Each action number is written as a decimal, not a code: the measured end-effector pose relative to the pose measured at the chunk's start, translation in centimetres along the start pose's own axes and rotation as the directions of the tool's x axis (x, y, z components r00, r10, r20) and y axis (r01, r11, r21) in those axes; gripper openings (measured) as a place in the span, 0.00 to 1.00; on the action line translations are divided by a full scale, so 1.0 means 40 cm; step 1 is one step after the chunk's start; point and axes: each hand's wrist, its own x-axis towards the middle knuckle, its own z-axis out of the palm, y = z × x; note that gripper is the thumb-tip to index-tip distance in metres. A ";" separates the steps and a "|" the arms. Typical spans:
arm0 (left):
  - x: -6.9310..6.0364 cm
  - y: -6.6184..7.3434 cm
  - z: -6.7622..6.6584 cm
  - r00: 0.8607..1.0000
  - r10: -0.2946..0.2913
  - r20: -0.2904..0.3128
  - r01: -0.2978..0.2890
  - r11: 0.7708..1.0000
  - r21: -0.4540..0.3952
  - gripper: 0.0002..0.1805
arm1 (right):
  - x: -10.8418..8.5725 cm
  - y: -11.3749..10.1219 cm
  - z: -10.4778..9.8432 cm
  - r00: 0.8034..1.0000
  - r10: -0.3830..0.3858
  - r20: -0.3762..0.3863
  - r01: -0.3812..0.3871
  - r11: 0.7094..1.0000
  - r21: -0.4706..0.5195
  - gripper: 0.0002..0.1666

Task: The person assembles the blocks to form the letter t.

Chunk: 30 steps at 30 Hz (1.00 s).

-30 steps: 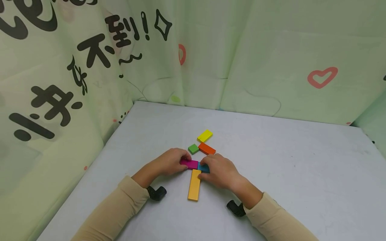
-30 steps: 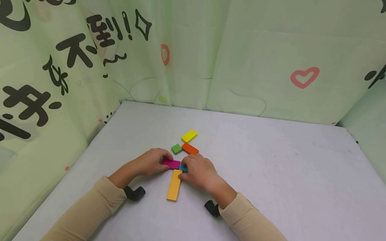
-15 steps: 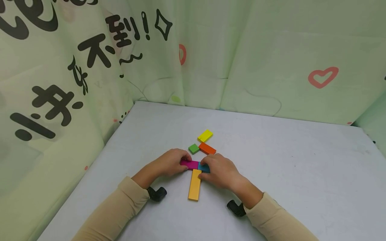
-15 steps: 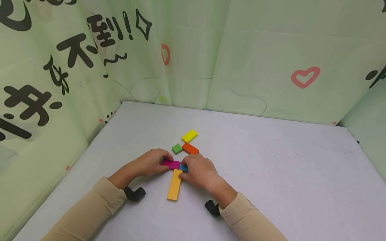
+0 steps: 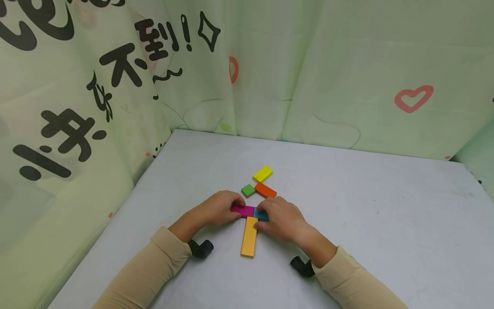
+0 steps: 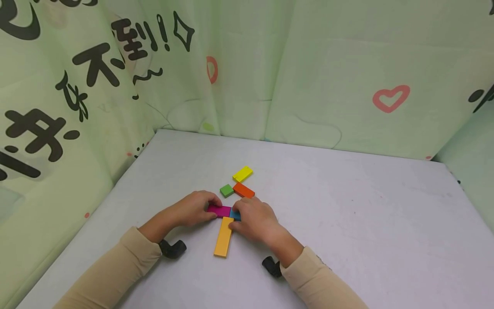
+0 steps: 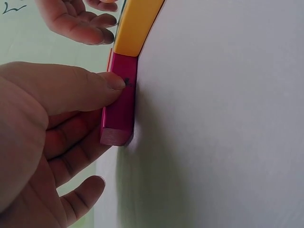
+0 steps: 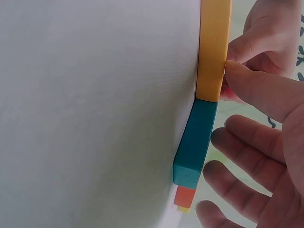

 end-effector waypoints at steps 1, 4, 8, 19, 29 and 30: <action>0.000 0.000 0.000 1.000 0.004 -0.002 -0.004 1.000 -0.001 0.12 | 0.000 0.000 0.000 1.000 0.000 0.000 0.000 1.000 0.000 0.22; -0.002 -0.001 0.001 1.000 0.010 -0.007 -0.010 1.000 -0.003 0.12 | 0.001 0.001 0.001 1.000 -0.003 0.001 0.003 1.000 -0.003 0.22; -0.004 0.001 0.002 1.000 0.010 -0.013 -0.010 1.000 0.001 0.12 | 0.004 0.003 0.002 1.000 -0.006 0.004 0.006 1.000 -0.005 0.22; -0.005 -0.005 0.004 0.999 0.036 -0.015 -0.036 0.999 0.005 0.12 | 0.004 0.003 0.001 1.000 -0.015 -0.001 0.015 1.000 -0.005 0.22; -0.019 0.001 0.009 0.996 0.079 -0.036 -0.075 0.992 0.104 0.14 | 0.004 0.001 0.002 1.000 -0.014 0.001 0.014 1.000 -0.018 0.22; -0.021 0.002 0.010 0.996 0.080 -0.039 -0.075 0.991 0.114 0.14 | 0.004 0.001 0.003 1.000 -0.014 0.001 0.014 1.000 -0.018 0.21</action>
